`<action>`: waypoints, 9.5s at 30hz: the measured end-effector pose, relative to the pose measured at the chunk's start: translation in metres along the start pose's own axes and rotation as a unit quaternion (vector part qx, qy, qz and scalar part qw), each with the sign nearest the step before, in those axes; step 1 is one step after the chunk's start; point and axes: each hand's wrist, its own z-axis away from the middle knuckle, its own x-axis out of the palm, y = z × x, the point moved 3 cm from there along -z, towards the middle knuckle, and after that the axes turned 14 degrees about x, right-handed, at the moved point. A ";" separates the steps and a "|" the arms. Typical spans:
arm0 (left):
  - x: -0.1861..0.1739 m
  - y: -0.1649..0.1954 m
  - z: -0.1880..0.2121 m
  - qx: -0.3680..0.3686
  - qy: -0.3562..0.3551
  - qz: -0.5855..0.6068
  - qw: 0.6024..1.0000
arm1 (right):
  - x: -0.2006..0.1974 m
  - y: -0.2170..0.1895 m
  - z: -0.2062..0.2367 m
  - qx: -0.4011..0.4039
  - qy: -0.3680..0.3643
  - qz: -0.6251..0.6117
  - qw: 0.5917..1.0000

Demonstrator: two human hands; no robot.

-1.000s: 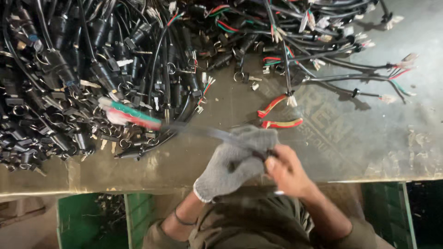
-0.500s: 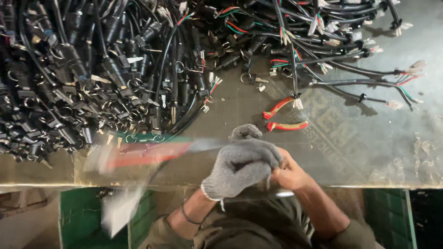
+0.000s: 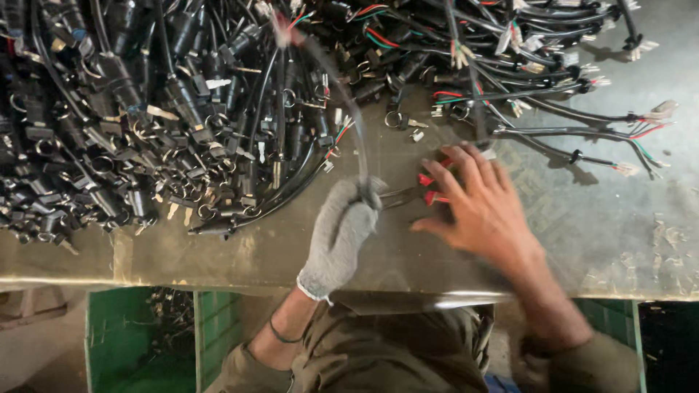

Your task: The person repeatedly strips the outer insulation from black wires using red-handled pliers, then pulls the insulation off to expose the inner conductors. The person handles multiple wires one at a time, placing finished wires aside on the table.

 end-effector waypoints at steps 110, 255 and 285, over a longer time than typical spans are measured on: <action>-0.080 0.183 -0.063 0.163 0.021 -0.703 0.692 | 0.003 0.039 -0.094 0.031 0.133 0.172 0.976; 0.023 0.058 -0.030 0.142 -0.205 -0.270 0.930 | 0.058 -0.016 0.070 0.130 -0.062 -0.550 0.823; 0.032 0.026 -0.013 0.151 -0.183 -0.230 0.944 | 0.123 0.009 0.091 0.273 -0.057 -0.537 0.796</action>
